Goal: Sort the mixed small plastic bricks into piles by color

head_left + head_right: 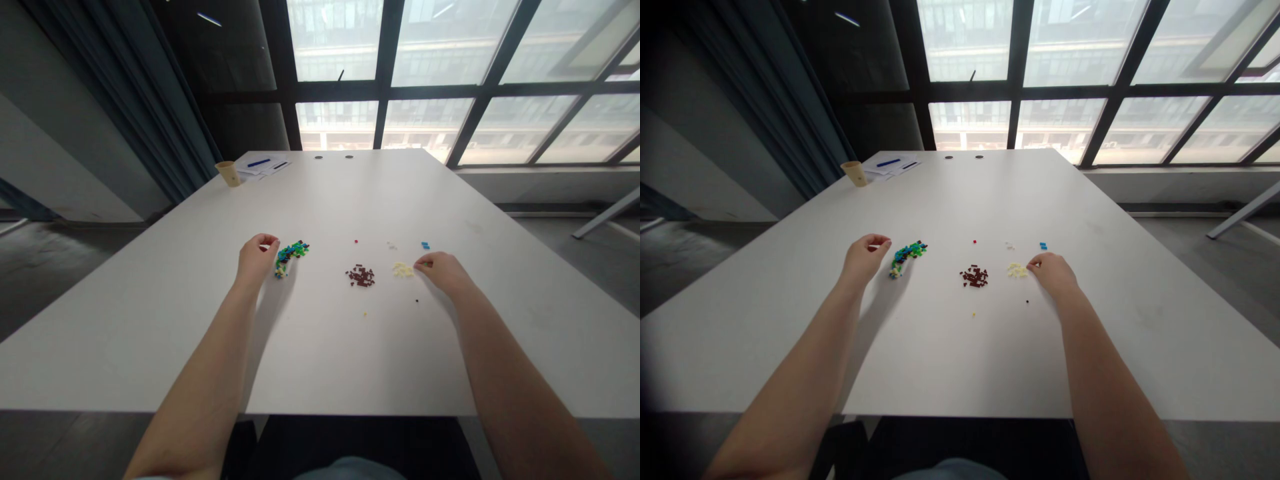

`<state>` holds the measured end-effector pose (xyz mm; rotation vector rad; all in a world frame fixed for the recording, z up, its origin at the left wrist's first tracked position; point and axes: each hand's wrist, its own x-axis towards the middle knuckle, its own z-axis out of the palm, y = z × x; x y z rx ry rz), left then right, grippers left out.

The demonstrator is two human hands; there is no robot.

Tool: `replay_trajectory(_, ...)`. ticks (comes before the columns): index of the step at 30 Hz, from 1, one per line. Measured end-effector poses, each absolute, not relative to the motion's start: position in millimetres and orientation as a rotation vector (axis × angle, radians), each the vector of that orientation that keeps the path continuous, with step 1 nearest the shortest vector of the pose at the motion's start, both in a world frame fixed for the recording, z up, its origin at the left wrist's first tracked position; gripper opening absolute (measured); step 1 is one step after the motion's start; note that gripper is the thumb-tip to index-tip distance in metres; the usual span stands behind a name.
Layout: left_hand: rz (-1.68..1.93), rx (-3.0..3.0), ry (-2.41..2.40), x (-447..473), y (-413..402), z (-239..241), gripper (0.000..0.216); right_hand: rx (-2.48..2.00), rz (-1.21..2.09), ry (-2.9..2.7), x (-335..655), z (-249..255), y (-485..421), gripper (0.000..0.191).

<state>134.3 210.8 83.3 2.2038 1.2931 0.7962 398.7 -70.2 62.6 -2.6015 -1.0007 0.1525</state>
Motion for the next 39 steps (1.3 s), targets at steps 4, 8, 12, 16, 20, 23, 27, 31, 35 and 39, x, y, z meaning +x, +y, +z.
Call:
replay_trajectory(4,0.421,2.441,1.353,122,224,80,0.021,-2.455,0.073,-1.003,395,68,-69,0.025)
replay_trajectory(8,-0.061,2.488,1.254,119,227,75,0.013,-2.38,0.087,-1.029,386,73,-66,0.028)
replay_trajectory(12,-0.075,2.522,1.287,122,225,71,0.014,-2.384,0.099,-1.01,383,75,-65,0.029)
replay_trajectory(16,-0.02,2.532,1.258,123,225,66,0.013,-2.375,0.107,-1.013,383,76,-66,0.03)
replay_trajectory(20,0.033,2.549,1.254,125,226,60,0.017,-2.368,0.125,-1.014,383,76,-66,0.03)
replay_trajectory(23,0.043,2.571,1.274,129,225,56,0.024,-2.355,0.122,-1.029,382,76,-66,0.033)
replay_trajectory(27,0.01,2.61,1.274,134,225,53,0.021,-2.347,0.132,-1.047,382,77,-66,0.038)
replay_trajectory(31,0.014,2.646,1.276,134,225,52,0.02,-2.354,0.136,-1.057,381,78,-65,0.037)
replay_trajectory(35,0.032,2.642,1.277,135,224,52,0.023,-2.362,0.138,-1.07,381,79,-65,0.036)
replay_trajectory(39,0.015,2.672,1.281,136,222,53,0.019,-2.356,0.143,-1.078,381,77,-66,0.035)
